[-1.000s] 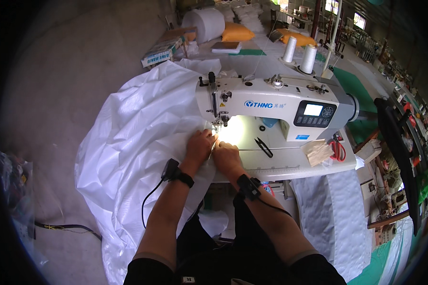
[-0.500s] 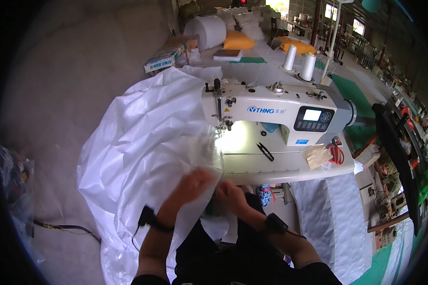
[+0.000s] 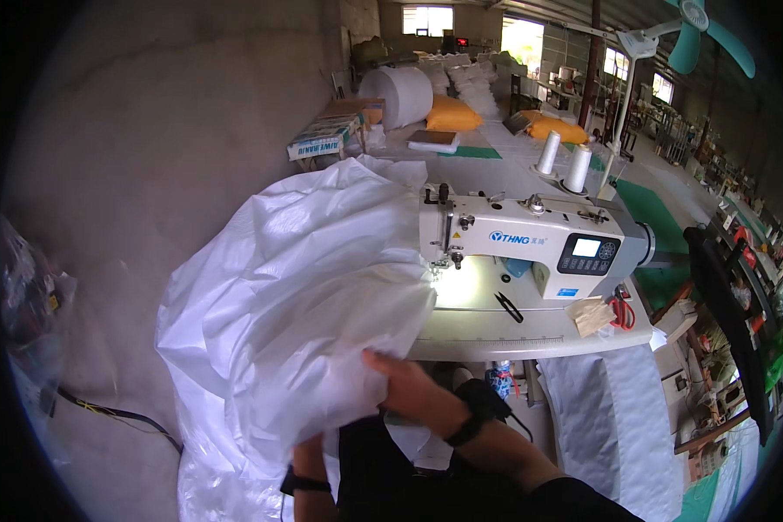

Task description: Sewing together large white plastic or synthetic fabric sheets using an industrial sewing machine.

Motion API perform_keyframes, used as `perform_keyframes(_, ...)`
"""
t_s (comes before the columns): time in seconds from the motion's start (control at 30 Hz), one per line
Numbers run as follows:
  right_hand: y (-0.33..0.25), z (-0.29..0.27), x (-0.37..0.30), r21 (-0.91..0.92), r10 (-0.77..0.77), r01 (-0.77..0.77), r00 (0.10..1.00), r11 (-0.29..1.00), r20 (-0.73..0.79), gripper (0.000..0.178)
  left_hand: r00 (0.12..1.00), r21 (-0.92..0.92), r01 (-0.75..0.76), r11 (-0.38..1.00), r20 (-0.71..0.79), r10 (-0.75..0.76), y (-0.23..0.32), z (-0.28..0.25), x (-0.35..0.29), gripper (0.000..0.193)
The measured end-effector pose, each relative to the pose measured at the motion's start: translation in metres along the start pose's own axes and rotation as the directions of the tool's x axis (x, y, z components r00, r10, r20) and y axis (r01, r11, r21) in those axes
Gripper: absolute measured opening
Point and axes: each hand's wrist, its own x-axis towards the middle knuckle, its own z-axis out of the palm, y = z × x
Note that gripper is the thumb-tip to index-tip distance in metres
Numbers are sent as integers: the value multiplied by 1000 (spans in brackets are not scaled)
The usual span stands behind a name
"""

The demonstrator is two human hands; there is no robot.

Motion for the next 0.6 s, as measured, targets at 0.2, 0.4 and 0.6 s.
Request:
perform_keyframes(0.2,42,12,-6,66,185,-235,883,970,432,54,958,19,-259,966,-119,259,99,-30,-7,27)
perform_keyframes(0.4,107,68,-14,22,524,-567,775,823,354,49,897,138,-420,897,-88,433,174,-35,12,25)
perform_keyframes(0.6,117,71,70,753,603,-486,783,444,151,36,833,227,-538,812,-4,553,254,-10,62,24)
